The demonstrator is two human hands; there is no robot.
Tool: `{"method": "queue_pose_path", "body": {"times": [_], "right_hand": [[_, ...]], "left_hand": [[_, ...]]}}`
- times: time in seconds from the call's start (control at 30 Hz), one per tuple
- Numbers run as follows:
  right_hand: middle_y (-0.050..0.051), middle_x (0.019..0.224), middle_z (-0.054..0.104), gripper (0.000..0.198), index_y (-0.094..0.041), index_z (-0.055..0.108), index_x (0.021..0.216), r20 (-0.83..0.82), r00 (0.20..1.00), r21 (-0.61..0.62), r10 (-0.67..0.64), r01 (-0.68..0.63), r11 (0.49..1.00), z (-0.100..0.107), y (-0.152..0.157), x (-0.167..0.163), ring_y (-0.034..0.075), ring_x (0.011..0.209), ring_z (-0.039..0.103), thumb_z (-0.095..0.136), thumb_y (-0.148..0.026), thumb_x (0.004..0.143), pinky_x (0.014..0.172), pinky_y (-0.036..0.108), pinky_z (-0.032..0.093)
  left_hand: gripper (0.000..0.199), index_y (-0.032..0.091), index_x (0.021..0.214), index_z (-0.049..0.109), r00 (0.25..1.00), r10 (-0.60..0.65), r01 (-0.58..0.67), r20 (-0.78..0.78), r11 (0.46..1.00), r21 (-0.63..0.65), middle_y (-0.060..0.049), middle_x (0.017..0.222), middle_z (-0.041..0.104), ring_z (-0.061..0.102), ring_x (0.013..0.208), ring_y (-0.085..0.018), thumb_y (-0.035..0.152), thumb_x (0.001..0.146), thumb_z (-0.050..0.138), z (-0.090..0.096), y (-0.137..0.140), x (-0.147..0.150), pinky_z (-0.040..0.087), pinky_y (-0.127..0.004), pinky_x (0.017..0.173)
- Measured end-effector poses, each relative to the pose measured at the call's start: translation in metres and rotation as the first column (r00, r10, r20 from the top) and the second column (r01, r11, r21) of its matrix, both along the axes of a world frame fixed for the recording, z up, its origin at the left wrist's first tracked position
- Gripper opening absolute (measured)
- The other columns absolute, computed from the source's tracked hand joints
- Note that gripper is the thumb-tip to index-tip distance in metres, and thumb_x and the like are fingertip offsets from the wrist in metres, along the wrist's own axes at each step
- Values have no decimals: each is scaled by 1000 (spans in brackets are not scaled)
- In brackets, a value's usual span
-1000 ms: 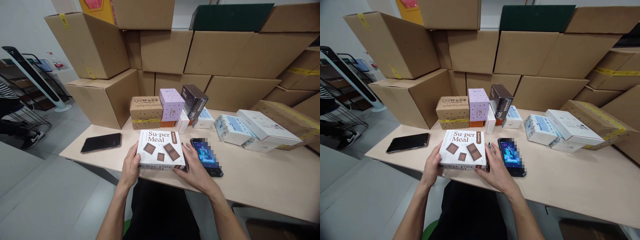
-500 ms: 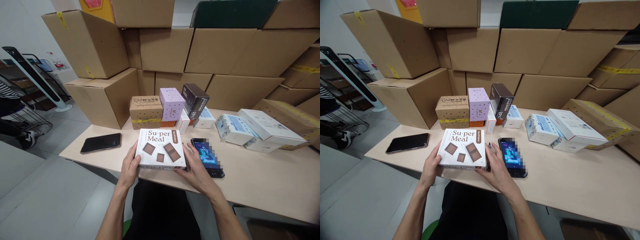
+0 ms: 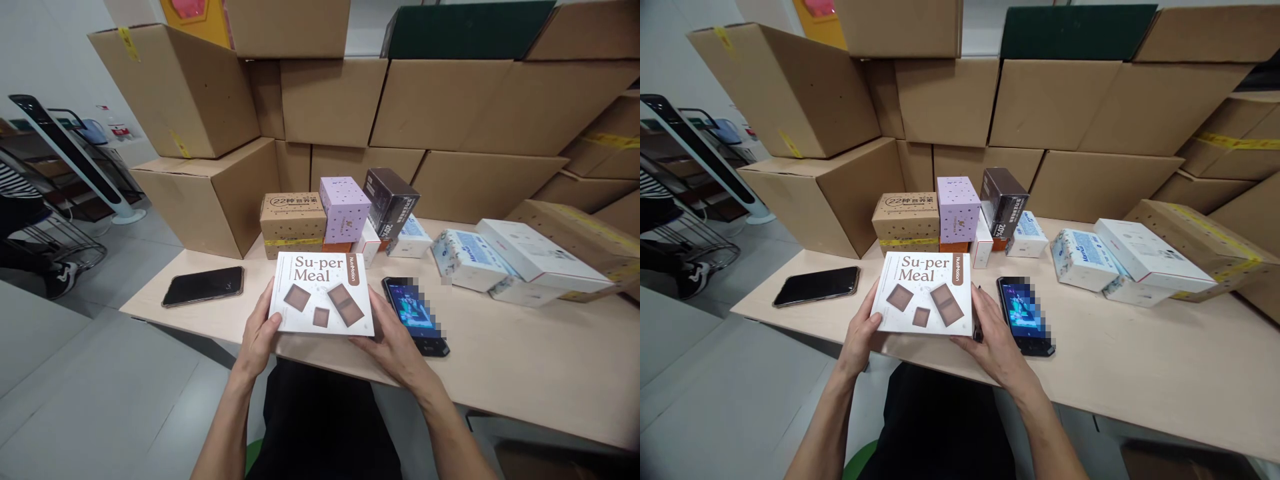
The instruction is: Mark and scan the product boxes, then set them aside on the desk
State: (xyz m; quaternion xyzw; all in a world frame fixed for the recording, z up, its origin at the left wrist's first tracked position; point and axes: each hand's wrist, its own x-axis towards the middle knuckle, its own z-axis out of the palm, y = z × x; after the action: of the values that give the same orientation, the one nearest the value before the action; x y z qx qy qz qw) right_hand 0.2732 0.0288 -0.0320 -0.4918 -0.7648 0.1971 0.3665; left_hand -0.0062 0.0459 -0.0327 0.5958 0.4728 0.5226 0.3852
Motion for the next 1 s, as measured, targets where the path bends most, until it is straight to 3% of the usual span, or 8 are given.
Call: {"method": "queue_pose_path", "body": {"times": [0.2,0.43,0.57,0.8,0.9,1.0], "right_hand": [[5,163,27,90,-38,12,159,-54,999,-74,5,-9,997,0,-2,0,30,148,30,66,-45,87,119,51,34],[6,161,33,87,-38,17,158,-66,998,-8,-7,6,1000,-6,-3,-3,29,146,35,68,-42,87,118,49,36],[7,160,33,75,-38,30,154,-62,998,48,16,-13,999,-11,-3,-3,29,147,34,66,-41,89,117,47,36],[9,156,35,70,-33,47,145,-218,976,-25,-1,-5,1000,-5,0,-4,29,148,30,73,-46,82,116,46,36],[10,157,37,69,-31,51,142,-331,944,-57,13,-34,998,5,3,-5,29,148,31,74,-49,79,115,45,38],[10,159,35,67,-30,53,140,-450,893,-130,4,-70,989,15,4,-6,29,146,34,73,-52,79,114,44,39]], "left_hand": [[67,24,150,40,1000,-11,11,3,1000,-3,-5,159,39,25,151,-32,53,91,52,-2,1,-2,23,-47,123],[69,24,152,37,1000,14,-14,25,1000,11,-4,162,31,25,151,-31,56,92,50,-10,0,-6,21,-44,125],[68,26,150,41,997,28,-33,75,997,67,-2,162,33,24,152,-30,59,92,49,-18,1,-7,21,-42,125],[77,24,148,45,980,34,-56,198,993,102,-7,157,40,39,143,-35,71,87,47,-31,0,-7,38,-44,116],[75,26,149,43,988,20,-51,151,976,210,-8,155,43,39,143,-35,69,87,47,-30,-3,-8,36,-47,116],[71,26,151,40,1000,-6,6,-1,946,325,-9,153,45,37,143,-34,60,89,53,-24,-6,-9,30,-49,119]]}}
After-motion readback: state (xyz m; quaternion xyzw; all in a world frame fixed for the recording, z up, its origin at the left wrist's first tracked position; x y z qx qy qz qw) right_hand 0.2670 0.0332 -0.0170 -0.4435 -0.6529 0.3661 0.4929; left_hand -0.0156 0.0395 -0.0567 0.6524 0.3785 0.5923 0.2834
